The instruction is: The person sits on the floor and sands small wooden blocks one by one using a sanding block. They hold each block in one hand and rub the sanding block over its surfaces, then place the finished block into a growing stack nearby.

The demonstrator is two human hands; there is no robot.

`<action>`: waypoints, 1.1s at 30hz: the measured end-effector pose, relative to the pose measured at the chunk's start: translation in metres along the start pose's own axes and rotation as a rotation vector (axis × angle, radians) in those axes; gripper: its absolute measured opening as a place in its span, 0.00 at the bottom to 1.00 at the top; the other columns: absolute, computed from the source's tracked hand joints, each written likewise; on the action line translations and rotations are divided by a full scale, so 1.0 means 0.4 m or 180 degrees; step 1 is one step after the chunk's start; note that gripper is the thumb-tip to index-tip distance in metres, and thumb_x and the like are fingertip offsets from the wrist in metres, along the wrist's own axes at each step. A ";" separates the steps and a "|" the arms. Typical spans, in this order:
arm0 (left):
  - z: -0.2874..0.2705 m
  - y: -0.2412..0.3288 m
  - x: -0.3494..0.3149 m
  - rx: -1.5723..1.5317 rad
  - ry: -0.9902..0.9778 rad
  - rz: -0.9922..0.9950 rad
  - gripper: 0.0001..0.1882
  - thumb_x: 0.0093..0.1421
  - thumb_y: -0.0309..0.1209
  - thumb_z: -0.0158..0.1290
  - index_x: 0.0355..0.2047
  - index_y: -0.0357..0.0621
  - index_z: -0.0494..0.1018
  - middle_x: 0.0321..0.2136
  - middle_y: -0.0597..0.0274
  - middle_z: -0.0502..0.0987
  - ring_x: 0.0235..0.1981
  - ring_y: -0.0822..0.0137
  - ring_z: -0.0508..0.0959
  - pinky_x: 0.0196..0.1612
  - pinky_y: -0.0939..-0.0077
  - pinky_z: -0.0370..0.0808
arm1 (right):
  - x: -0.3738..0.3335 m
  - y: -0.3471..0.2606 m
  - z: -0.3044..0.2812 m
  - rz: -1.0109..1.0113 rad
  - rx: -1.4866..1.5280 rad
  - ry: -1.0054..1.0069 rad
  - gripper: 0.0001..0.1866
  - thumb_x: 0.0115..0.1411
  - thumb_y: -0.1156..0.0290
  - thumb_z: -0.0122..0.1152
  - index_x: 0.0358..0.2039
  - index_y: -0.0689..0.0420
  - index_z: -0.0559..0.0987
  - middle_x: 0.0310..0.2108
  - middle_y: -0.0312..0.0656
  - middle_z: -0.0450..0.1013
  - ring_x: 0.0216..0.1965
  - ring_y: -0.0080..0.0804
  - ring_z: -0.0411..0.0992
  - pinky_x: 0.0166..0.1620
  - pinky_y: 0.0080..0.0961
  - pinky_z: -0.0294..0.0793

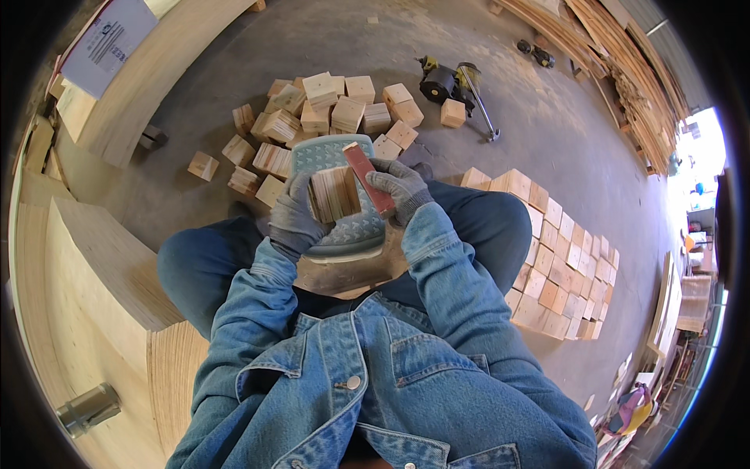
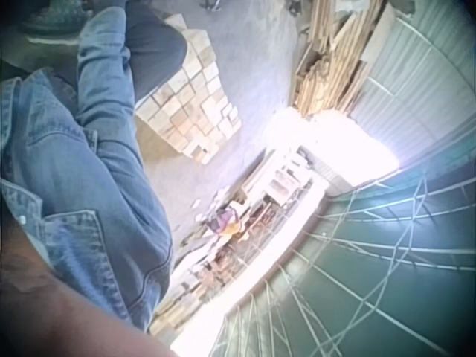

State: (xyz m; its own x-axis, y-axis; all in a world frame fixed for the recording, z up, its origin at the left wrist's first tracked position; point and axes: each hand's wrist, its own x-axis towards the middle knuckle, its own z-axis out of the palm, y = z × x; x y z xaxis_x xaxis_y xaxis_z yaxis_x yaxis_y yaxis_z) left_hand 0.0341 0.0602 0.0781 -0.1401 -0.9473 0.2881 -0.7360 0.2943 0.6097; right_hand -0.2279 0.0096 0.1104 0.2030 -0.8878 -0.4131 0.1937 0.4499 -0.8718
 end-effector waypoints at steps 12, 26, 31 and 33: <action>-0.106 -0.027 0.054 -0.2673 0.1936 -0.1755 0.37 0.52 0.27 0.77 0.60 0.35 0.72 0.46 0.59 0.82 0.44 0.64 0.83 0.50 0.71 0.82 | -0.002 0.037 0.041 -0.0480 -0.3049 0.0229 0.34 0.59 0.55 0.79 0.63 0.55 0.80 0.62 0.49 0.77 0.62 0.46 0.76 0.67 0.35 0.73; -0.087 -0.089 0.036 -0.3529 0.1838 -0.2504 0.26 0.59 0.30 0.72 0.56 0.44 0.76 0.47 0.66 0.80 0.45 0.72 0.79 0.51 0.79 0.75 | -0.030 0.056 0.079 -0.1099 -0.3758 -0.0213 0.34 0.56 0.57 0.78 0.62 0.55 0.81 0.66 0.48 0.74 0.62 0.53 0.75 0.67 0.38 0.73; -0.106 -0.049 0.039 -0.3424 0.1707 -0.2602 0.24 0.61 0.32 0.70 0.56 0.44 0.77 0.46 0.68 0.80 0.42 0.74 0.77 0.48 0.80 0.74 | -0.039 0.074 0.118 -0.0914 -0.4282 -0.0503 0.32 0.58 0.55 0.73 0.62 0.48 0.80 0.68 0.43 0.72 0.63 0.51 0.75 0.67 0.40 0.73; -0.103 -0.060 0.039 -0.3441 0.1638 -0.2537 0.24 0.61 0.32 0.70 0.56 0.45 0.77 0.45 0.69 0.79 0.41 0.76 0.77 0.47 0.80 0.74 | -0.033 0.082 0.128 -0.0855 -0.4420 -0.0580 0.34 0.58 0.55 0.75 0.63 0.50 0.79 0.69 0.44 0.71 0.62 0.53 0.75 0.67 0.40 0.73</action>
State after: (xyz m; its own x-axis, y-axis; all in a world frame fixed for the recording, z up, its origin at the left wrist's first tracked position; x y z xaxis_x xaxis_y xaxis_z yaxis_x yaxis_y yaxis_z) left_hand 0.0767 0.0436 0.0984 0.4844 -0.8208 -0.3029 0.3841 -0.1115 0.9165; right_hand -0.1750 0.0410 0.1010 0.4505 -0.8569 -0.2505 -0.8150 -0.2802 -0.5073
